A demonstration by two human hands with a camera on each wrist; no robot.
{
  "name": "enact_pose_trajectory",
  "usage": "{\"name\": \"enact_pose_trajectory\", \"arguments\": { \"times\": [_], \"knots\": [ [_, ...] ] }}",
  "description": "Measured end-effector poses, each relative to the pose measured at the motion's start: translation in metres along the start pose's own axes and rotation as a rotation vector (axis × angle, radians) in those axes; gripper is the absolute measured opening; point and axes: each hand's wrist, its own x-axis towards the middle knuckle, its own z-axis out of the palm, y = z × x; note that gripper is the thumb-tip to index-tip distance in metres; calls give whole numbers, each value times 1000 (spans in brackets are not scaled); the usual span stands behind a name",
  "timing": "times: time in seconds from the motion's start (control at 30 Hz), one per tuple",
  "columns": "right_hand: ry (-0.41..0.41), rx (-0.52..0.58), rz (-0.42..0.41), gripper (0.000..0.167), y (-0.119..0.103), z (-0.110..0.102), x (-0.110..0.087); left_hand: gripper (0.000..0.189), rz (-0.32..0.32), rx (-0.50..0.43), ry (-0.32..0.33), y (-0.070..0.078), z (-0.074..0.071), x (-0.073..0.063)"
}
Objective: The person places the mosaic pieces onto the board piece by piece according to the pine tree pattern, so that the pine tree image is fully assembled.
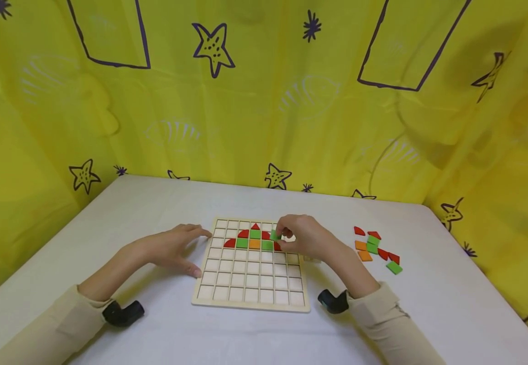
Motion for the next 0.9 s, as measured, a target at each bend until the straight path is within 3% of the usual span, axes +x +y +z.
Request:
{"name": "enact_pose_trajectory", "arguments": {
  "times": [0.57, 0.9],
  "knots": [
    [-86, 47, -88, 14, -26, 22, 14, 91, 4, 3, -1, 3, 0, -2],
    [-155, 47, -126, 13, -29, 28, 17, 89, 15, 9, 3, 3, -1, -2]
  ]
}}
